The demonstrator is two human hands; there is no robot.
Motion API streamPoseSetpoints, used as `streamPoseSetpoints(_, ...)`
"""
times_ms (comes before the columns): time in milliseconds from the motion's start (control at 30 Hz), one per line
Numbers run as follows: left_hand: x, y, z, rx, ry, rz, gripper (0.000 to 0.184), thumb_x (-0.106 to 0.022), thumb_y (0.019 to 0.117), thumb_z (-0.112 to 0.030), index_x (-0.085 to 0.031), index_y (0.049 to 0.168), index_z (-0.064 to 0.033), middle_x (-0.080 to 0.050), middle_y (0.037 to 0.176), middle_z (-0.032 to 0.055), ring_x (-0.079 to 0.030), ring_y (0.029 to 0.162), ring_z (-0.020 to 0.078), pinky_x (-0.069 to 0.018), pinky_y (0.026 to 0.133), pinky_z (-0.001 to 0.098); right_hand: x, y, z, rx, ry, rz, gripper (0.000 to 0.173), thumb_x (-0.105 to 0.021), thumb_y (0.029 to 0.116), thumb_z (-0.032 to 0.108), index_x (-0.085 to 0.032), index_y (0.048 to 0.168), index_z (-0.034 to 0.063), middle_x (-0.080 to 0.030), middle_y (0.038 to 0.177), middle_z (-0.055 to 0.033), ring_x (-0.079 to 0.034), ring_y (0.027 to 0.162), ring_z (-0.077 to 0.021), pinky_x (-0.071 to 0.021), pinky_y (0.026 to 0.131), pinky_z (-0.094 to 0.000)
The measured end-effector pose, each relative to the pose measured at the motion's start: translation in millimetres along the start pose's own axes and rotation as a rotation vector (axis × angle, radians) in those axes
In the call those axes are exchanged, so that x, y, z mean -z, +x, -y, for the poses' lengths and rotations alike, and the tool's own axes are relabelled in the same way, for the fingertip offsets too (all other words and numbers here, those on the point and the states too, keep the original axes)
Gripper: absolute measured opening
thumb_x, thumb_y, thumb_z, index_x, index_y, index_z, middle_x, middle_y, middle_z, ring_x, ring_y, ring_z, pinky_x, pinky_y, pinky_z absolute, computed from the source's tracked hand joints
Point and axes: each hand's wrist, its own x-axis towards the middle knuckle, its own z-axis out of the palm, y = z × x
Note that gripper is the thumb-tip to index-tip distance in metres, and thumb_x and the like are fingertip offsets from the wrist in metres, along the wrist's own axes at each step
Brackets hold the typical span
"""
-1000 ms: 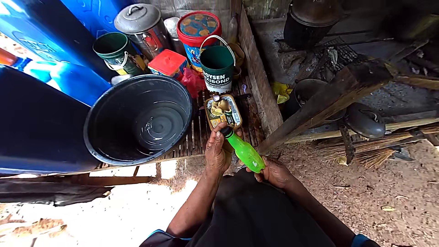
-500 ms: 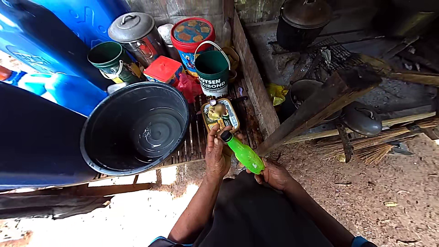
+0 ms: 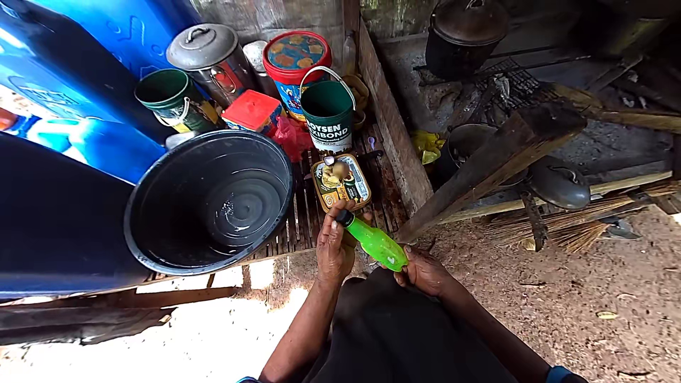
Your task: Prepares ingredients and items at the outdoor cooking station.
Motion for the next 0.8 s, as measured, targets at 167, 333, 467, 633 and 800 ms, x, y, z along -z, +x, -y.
streamPoseSetpoints(167,3.4,-0.5,-5.9,-0.092,0.029,-0.037,0.03,-0.071,0.0974,-0.026,-0.065,0.123,-0.0112,-0.071,0.11,0.0189,-0.072,0.099,0.0306,-0.0606,0.089,0.0485,-3.5,1.5,2.4,-0.016,-0.034,-0.018,0.052,-0.027,0.1122,0.042,-0.057,0.132,0.0049,-0.073,0.105,-0.0148,-0.069,0.068,-0.0188,-0.0599,0.06,-0.0317)
streamPoseSetpoints(333,5.9,-0.1,-11.6,-0.082,0.098,-0.281,0.02,-0.064,0.1001,-0.012,-0.068,0.117,-0.004,-0.074,0.1,0.0155,-0.074,0.087,0.0232,-0.0637,0.08,0.0407,-10.3,2.7,7.7,0.12,-0.16,0.011,0.067,-0.069,0.0969,0.038,-0.039,0.146,0.0051,-0.073,0.106,-0.0138,-0.073,0.083,-0.0216,-0.0618,0.067,-0.0347)
streamPoseSetpoints(467,4.8,4.2,-16.5,-0.094,0.143,-0.415,0.018,-0.052,0.1039,-0.005,-0.063,0.118,-0.0011,-0.074,0.098,0.0166,-0.075,0.086,0.0268,-0.0641,0.079,0.0421,-12.4,11.3,7.2,0.249,-0.238,0.071,0.072,-0.085,0.0835,0.022,-0.043,0.137,-0.001,-0.069,0.115,-0.0161,-0.071,0.096,-0.0236,-0.0618,0.081,-0.0382)
streamPoseSetpoints(633,9.2,12.8,-26.6,-0.073,0.108,-0.381,0.018,-0.05,0.104,-0.006,-0.063,0.115,-0.0018,-0.074,0.098,0.0182,-0.076,0.088,0.0288,-0.0636,0.082,0.0447,-20.1,16.1,12.4,0.168,-0.101,0.117,0.048,-0.068,0.096,0.02,-0.049,0.137,0.0044,-0.071,0.108,-0.0129,-0.071,0.078,-0.0172,-0.0606,0.065,-0.0313)
streamPoseSetpoints(800,11.5,24.8,-29.1,-0.002,-0.026,-0.252,0.02,-0.065,0.0984,-0.013,-0.071,0.114,-0.0026,-0.074,0.101,0.0204,-0.075,0.092,0.0307,-0.0621,0.087,0.0473,-12.9,23.2,5.7,0.008,0.349,0.402,0.041,-0.068,0.0981,0.038,-0.062,0.132,0.016,-0.071,0.104,-0.0118,-0.065,0.067,-0.0136,-0.0543,0.057,-0.0281)
